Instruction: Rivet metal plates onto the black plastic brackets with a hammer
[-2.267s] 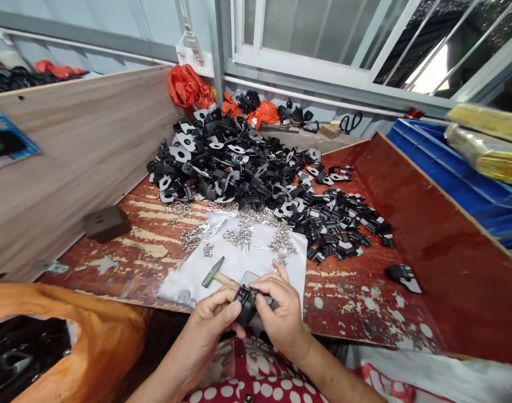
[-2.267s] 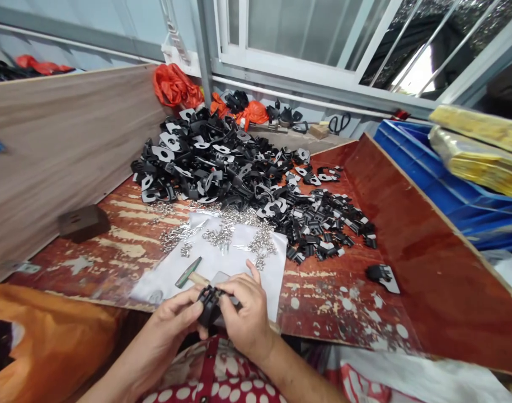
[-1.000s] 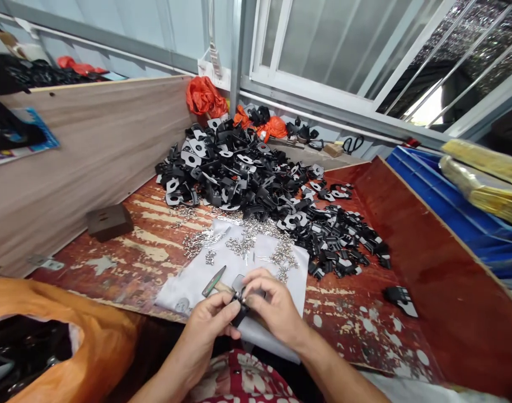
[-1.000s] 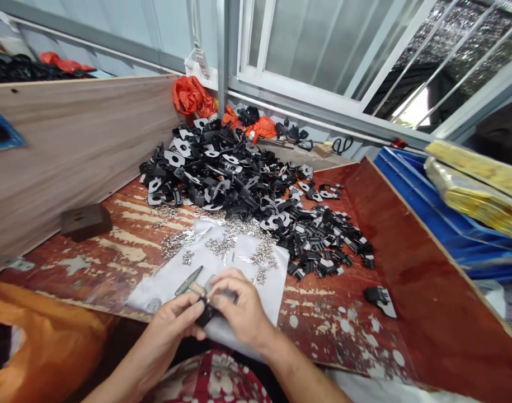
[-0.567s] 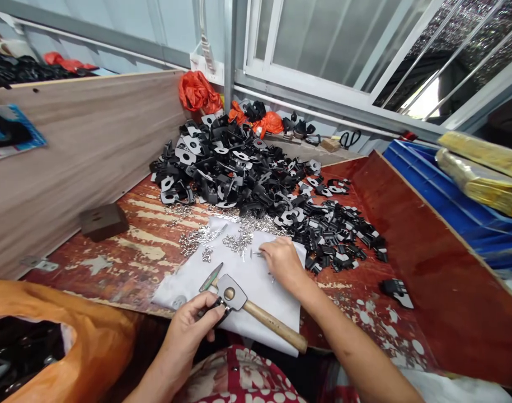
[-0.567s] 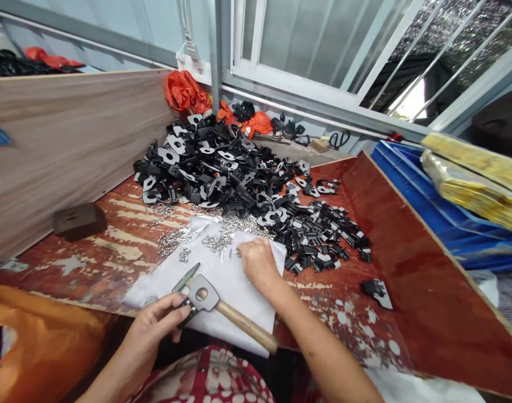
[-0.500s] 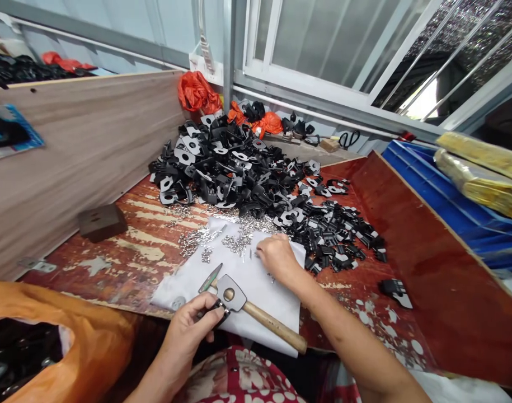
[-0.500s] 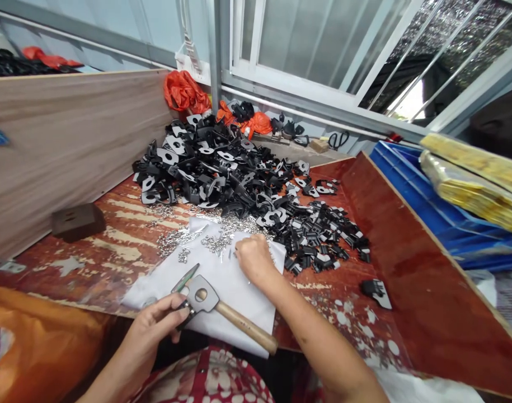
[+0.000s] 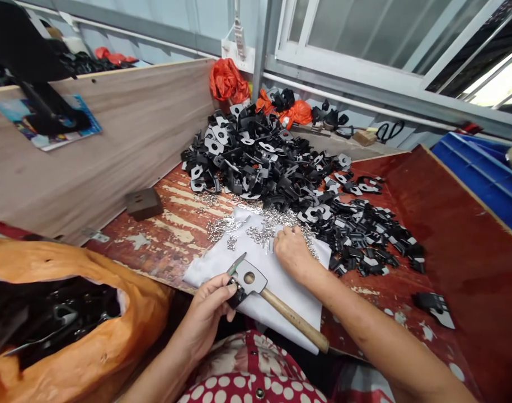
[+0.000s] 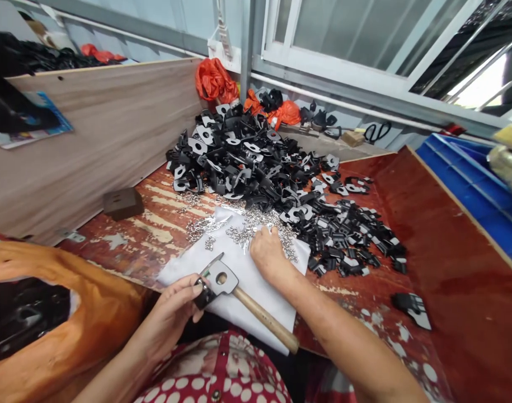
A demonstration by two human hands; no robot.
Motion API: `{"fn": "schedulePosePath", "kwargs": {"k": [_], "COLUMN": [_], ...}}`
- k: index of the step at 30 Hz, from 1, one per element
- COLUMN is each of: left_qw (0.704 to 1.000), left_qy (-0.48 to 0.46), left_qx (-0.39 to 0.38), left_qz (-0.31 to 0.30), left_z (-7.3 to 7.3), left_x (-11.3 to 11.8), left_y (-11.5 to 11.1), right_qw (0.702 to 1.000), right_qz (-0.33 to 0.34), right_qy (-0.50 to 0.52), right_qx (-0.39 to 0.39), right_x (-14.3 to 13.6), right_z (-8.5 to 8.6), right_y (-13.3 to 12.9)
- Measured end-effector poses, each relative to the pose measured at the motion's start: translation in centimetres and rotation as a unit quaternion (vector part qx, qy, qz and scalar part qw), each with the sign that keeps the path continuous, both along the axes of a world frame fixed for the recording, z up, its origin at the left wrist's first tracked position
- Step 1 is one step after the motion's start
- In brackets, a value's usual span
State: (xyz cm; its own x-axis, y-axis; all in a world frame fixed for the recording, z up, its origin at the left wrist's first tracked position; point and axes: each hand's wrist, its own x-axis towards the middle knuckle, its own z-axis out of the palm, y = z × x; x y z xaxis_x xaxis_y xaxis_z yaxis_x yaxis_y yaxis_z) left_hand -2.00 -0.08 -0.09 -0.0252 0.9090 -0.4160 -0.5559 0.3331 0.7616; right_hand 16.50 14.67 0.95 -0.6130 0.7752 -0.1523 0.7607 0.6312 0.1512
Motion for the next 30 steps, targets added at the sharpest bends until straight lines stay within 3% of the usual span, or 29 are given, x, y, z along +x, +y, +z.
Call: {"fn": "schedulePosePath", "kwargs": {"k": [4, 9, 13, 15, 18, 20, 23, 27, 30], "left_qw": [1.0, 0.999, 0.998, 0.998, 0.998, 0.997, 0.996, 0.995, 0.995], "left_qy": [-0.019, -0.04, -0.045, -0.048, -0.058, -0.066, -0.077, -0.085, -0.088], "left_qx": [0.007, 0.015, 0.014, 0.013, 0.013, 0.015, 0.016, 0.017, 0.013], "left_qz": [0.003, 0.029, 0.033, 0.032, 0.031, 0.029, 0.032, 0.046, 0.056], "left_z": [-0.1, 0.0, -0.3, -0.4, -0.5, -0.4, -0.3, -0.3, -0.4], "left_x": [-0.1, 0.0, 0.3, 0.5, 0.7, 0.9, 0.9, 0.9, 1.0], "left_y": [-0.3, -0.5, 0.0, 0.2, 0.5, 0.5, 0.2, -0.1, -0.2], "right_qw": [0.999, 0.99, 0.971, 0.934, 0.844, 0.823, 0.825, 0.837, 0.857], "right_qz": [0.0, -0.048, -0.045, -0.014, 0.044, 0.078, 0.101, 0.088, 0.118], "right_qy": [0.035, 0.126, 0.23, 0.356, 0.53, 0.557, 0.552, 0.539, 0.502], "right_qx": [0.012, 0.033, 0.034, -0.004, -0.072, -0.078, -0.063, -0.043, -0.001], "right_x": [0.9, 3.5, 4.2, 3.5, 1.2, -0.5, -1.9, -2.1, -2.1], "right_z": [-0.5, -0.6, 0.6, 1.8, 3.3, 3.7, 3.4, 2.9, 3.0], "right_y": [0.9, 2.4, -0.1, -3.0, -7.5, -9.4, -10.0, -9.6, -10.3]}}
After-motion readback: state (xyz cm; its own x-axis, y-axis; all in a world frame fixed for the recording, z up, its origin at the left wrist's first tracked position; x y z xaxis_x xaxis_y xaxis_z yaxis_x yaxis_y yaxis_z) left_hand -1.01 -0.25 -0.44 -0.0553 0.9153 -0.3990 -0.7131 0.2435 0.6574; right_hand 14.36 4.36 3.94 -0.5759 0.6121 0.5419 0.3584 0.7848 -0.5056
